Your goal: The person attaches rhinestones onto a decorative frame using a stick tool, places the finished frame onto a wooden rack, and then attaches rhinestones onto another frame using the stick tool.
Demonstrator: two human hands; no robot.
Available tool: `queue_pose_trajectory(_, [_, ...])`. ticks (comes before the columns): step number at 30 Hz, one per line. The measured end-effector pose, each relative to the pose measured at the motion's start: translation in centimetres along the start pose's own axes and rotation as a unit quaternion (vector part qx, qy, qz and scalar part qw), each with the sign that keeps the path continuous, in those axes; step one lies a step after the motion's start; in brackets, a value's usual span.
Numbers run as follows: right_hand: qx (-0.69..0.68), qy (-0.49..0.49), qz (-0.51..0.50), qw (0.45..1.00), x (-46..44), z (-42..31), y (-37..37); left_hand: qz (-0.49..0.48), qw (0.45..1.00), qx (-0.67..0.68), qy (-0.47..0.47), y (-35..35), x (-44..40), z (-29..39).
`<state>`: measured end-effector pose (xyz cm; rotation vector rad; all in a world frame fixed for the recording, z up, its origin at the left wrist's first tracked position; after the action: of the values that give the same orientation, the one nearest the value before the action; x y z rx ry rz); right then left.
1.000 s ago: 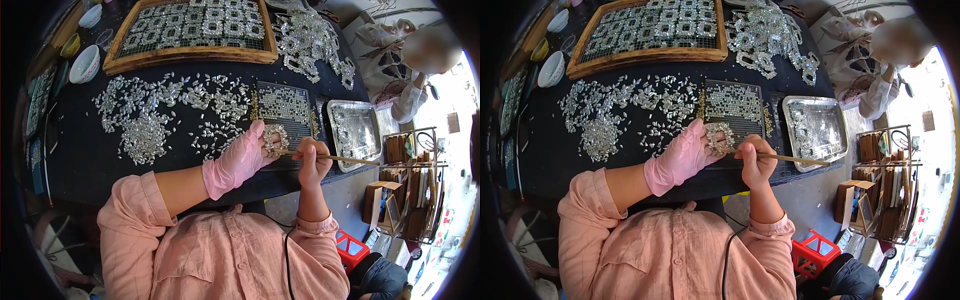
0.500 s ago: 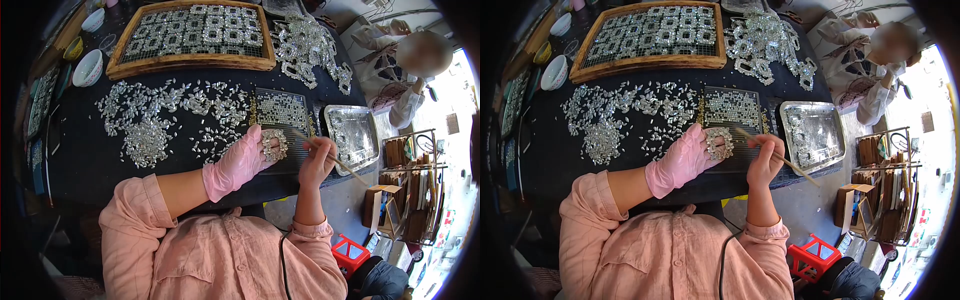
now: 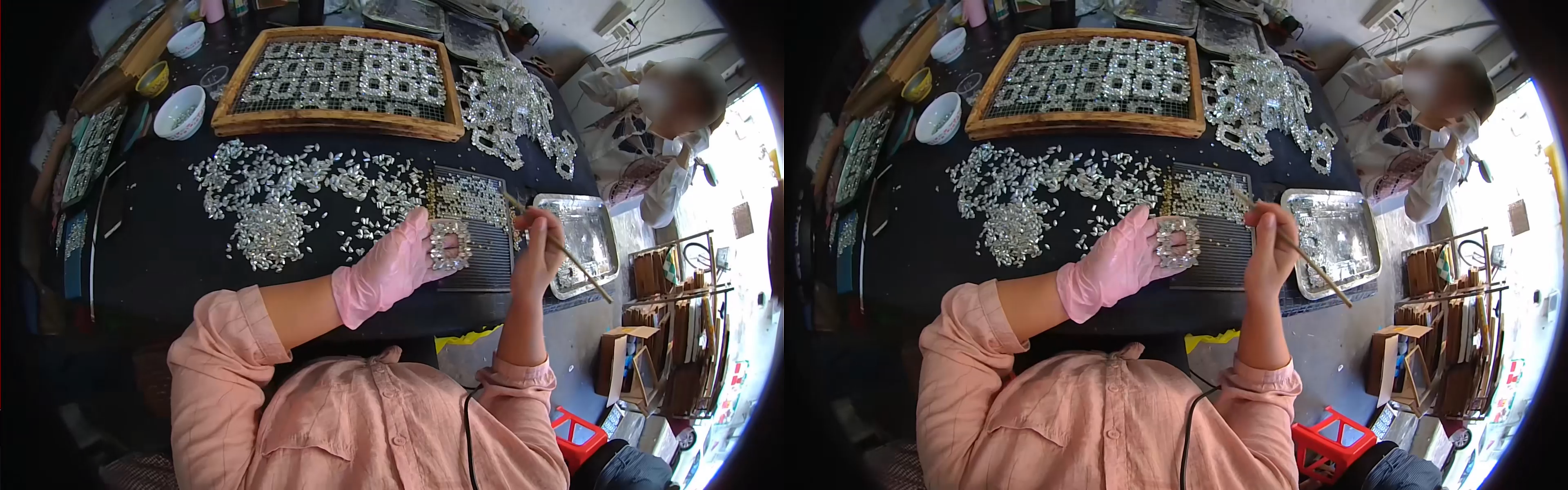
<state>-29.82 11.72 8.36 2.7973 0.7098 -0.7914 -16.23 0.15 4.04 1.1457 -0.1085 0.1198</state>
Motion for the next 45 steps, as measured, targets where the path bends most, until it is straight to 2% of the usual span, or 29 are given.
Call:
queue_pose_trajectory(2, [0.043, -0.041, 0.045, 0.997, -1.9, -0.8, -0.2, 0.011, 1.000, -0.004, -0.004, -0.9, 0.6, 0.8])
queue_pose_trajectory(4, [0.131, -0.001, 0.028, 0.991, -3.4, -0.1, -0.9, 0.015, 1.000, -0.005, -0.001, -1.8, 0.7, 1.2])
queue_pose_trajectory(5, [0.087, 0.042, 0.024, 0.995, -3.8, 1.4, -1.1, 0.027, 1.000, -0.008, 0.007, -1.7, 0.8, 1.4])
queue_pose_trajectory(9, [0.207, 0.016, -0.032, 0.978, -2.4, 4.7, -1.5, 0.027, 1.000, -0.002, -0.013, -2.2, 0.4, 1.0])
queue_pose_trajectory(16, [0.236, 0.002, -0.036, 0.971, -1.8, 5.9, -2.0, 0.040, 0.998, -0.037, -0.035, -1.9, -0.7, 0.2])
queue_pose_trajectory(19, [0.208, 0.004, -0.041, 0.977, -1.7, 6.2, -2.1, 0.034, 0.998, -0.042, -0.035, -1.9, -1.0, -0.1])
queue_pose_trajectory(22, [0.087, 0.030, 0.004, 0.996, -1.5, 4.1, -1.5, 0.028, 0.998, -0.048, -0.039, -1.7, -1.3, -0.2])
queue_pose_trajectory(26, [0.033, 0.021, -0.040, 0.998, -0.1, 0.8, 0.7, 0.025, 0.998, -0.042, -0.041, -1.6, -1.3, -0.4])
queue_pose_trajectory(30, [0.040, -0.038, -0.120, 0.991, 0.9, -0.4, 2.8, 0.009, 0.998, -0.049, -0.033, -1.3, -1.1, -0.3])
queue_pose_trajectory(35, [0.108, -0.098, -0.159, 0.976, 1.3, 0.6, 3.5, 0.022, 0.999, -0.034, -0.035, -1.5, -1.1, -0.4])
queue_pose_trajectory(45, [0.132, -0.102, -0.162, 0.973, 1.7, 0.9, 4.0, 0.006, 0.999, -0.035, -0.028, -1.4, -0.7, -0.3])
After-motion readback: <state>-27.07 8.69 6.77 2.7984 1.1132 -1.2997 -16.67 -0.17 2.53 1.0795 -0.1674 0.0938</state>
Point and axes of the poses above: each hand's wrist, its own x-axis away from the middle knuckle, its own y-axis out of the palm, z = x × y, the point moved 5 cm from there along -x, towards the middle knuckle, and after that the axes turned 2 degrees about -y, right-handed, at the moved point
